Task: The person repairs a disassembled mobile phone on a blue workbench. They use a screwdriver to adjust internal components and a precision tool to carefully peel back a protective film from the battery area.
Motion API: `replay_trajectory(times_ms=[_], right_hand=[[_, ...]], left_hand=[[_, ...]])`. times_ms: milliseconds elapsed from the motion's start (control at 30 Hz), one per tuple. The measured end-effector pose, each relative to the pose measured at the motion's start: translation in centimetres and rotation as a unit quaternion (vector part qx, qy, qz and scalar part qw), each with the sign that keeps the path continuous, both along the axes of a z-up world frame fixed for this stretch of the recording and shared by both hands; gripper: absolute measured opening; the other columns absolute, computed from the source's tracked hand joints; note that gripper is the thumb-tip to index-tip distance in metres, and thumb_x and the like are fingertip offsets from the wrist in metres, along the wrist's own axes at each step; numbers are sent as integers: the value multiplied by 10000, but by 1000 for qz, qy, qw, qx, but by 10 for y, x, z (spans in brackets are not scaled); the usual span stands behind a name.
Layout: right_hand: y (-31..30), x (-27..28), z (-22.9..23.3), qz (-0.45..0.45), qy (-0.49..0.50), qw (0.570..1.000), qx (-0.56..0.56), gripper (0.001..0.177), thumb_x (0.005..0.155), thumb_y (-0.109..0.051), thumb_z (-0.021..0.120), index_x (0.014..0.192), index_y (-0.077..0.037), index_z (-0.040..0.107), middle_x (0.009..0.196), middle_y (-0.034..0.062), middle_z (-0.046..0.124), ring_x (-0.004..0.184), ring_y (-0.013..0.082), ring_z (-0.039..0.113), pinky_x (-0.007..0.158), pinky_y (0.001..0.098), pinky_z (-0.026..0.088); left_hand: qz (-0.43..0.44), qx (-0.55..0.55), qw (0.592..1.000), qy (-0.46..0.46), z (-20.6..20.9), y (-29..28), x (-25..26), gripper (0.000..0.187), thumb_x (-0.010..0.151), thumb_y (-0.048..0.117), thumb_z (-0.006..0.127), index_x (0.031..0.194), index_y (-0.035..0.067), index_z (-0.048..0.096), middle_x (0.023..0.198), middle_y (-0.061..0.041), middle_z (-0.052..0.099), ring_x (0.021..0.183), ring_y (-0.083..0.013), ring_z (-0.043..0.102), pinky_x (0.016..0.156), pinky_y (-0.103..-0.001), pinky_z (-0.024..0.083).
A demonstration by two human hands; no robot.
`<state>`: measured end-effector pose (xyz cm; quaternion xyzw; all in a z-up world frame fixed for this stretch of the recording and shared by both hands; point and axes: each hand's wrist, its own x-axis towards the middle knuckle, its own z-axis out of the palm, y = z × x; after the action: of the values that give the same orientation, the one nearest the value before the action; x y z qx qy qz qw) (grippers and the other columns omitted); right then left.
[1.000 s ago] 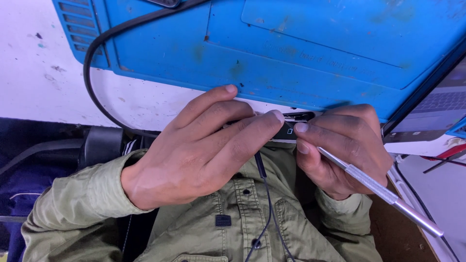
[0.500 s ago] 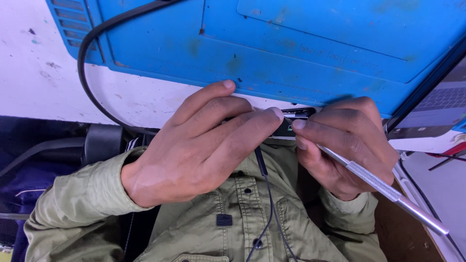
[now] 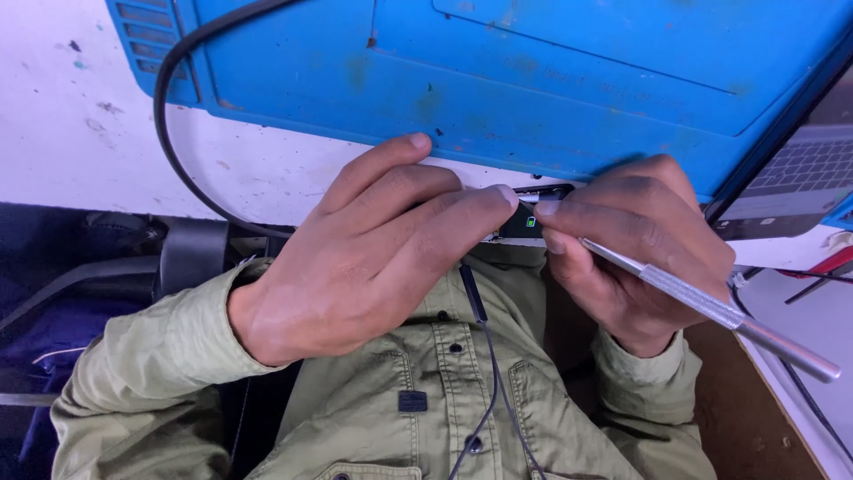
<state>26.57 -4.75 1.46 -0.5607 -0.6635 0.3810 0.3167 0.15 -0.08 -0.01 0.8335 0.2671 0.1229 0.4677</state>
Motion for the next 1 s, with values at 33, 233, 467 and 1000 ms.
replay_trajectory(times_ms=[33, 233, 467, 1000], right_hand=[[0, 0, -1, -2, 9, 1000, 1, 151, 1052, -140, 643, 1116, -11, 689, 1010, 174, 710, 871, 307, 667, 774, 434, 524], [6, -2, 4, -13, 14, 1000, -13, 158, 1018, -125, 668, 1059, 24, 699, 958, 188, 717, 830, 309, 676, 735, 416, 514], [7, 1, 0, -12, 32, 999, -5, 133, 1011, -88, 671, 1049, 38, 692, 948, 201, 716, 820, 314, 682, 725, 417, 525], [-4, 11, -9, -44, 67, 997, 3, 157, 1028, -137, 636, 1050, 14, 672, 914, 171, 691, 807, 291, 680, 719, 412, 524]], left_hand=[[3, 3, 1000, -2, 0, 0, 0, 427, 1351, -15, 581, 1717, 98, 390, 1436, -162, 725, 1385, -365, 695, 1514, -639, 489], [-3, 7, 1000, 2, 0, 1, -1, 430, 1361, -2, 566, 1732, 106, 377, 1416, -152, 729, 1390, -368, 701, 1505, -639, 489], [-3, -11, 1000, 3, -1, -1, -1, 438, 1362, 3, 549, 1741, 122, 363, 1466, -158, 701, 1444, -369, 673, 1557, -651, 458], [-1, 2, 1000, 9, -3, 3, 7, 493, 1316, 18, 773, 1687, 111, 462, 1310, -127, 725, 1293, -350, 705, 1424, -623, 493]])
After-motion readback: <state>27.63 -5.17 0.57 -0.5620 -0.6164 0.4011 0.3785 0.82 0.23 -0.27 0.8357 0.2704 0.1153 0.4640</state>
